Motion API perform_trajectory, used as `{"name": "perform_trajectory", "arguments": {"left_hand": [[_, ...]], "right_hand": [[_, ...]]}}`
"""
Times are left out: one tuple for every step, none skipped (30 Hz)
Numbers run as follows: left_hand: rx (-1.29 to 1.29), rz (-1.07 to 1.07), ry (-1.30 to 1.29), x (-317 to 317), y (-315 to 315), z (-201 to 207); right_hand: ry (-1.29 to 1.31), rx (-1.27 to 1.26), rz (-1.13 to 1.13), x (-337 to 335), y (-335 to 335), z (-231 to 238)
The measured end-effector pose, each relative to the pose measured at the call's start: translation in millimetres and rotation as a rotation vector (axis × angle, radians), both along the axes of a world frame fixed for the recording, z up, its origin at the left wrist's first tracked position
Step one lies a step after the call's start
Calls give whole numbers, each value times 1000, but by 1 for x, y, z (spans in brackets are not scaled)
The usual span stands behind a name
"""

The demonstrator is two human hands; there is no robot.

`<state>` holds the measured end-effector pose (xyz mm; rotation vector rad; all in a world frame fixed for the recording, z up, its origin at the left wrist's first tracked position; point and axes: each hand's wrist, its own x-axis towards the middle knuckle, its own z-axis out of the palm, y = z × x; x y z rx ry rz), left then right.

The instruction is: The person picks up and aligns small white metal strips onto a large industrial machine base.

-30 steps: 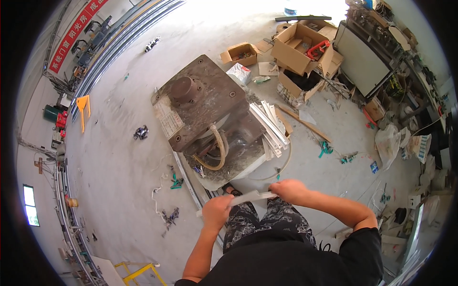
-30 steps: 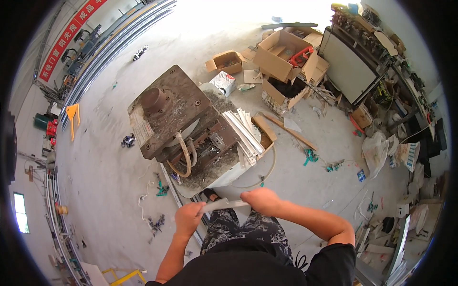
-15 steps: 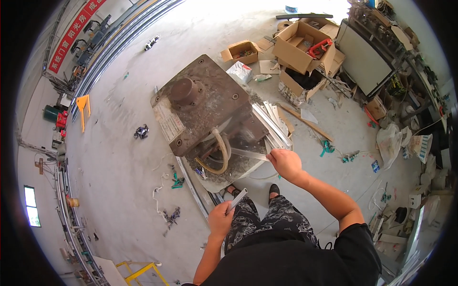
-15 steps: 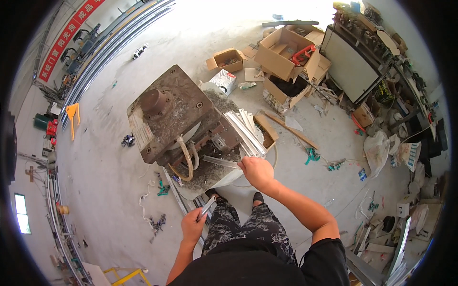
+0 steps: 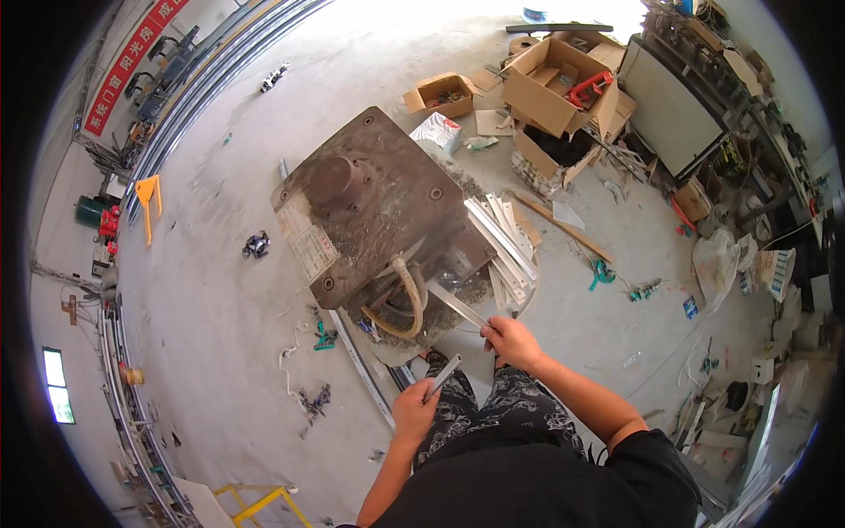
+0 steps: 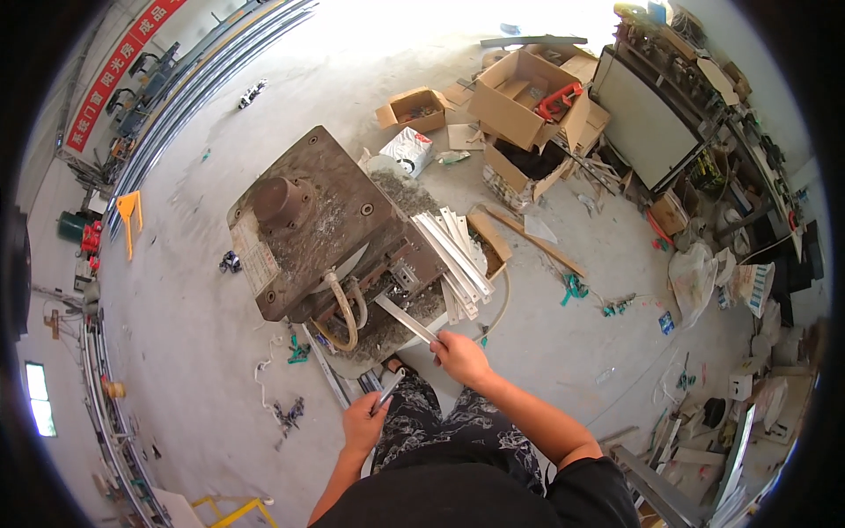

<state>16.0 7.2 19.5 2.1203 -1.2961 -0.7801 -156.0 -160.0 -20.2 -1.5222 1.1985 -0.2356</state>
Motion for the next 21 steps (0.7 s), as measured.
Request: {"name": "perform_trajectory", "arguments": {"left_hand": [[0,-2,-1,-1,-2,1],[10,-11,8,-2,-5,3],[22,-22,18,-2,-7,4],[25,-25,17,-1,-9,4],[38,-34,17,0,-10,5],[52,-41,15,2,-10,5],[54,-40,13,4,-11,7],[60,-31,7,5,-12,9],[67,-21,2,7,-12,10],[69,-19,1,10,-10,8],[72,-18,-7,14,-8,4],[75,-18,-11,16,-7,1],[77,-17,-8,17,-7,1],[86,-18,-7,19,-7,2],[94,-19,-7,21,-8,3],[94,-18,-4,21,-9,4],[89,-30,10,20,-12,5],[84,-38,20,21,-13,7],[84,-34,19,22,-14,9],[112,-47,51,23,-17,12],[141,-60,86,21,-17,14]], "right_hand": [[-62,132,3,-1,-4,2],[-125,264,7,-3,-7,2],[-126,266,3,-4,-9,-1],[-171,248,-38,-5,-9,-6],[-217,230,-79,-6,-9,-9],[-219,232,-80,-5,-8,-9],[-238,331,-106,-4,-7,-7],[-257,430,-132,-3,-6,-7],[-258,433,-130,-3,-5,-8],[-290,477,-172,-2,-4,-9],[-321,522,-213,-1,-2,-10],[-318,524,-213,2,3,-10],[-332,541,-254,7,9,-11],[-346,557,-295,13,15,-11],[-400,562,-309,21,18,-11],[-403,548,-324,29,19,-6],[-418,561,-310,33,18,-7],[-436,576,-292,39,16,-6],[-436,578,-289,41,15,-4],[-398,588,-269,39,13,1],[-358,601,-250,37,12,4]]}}
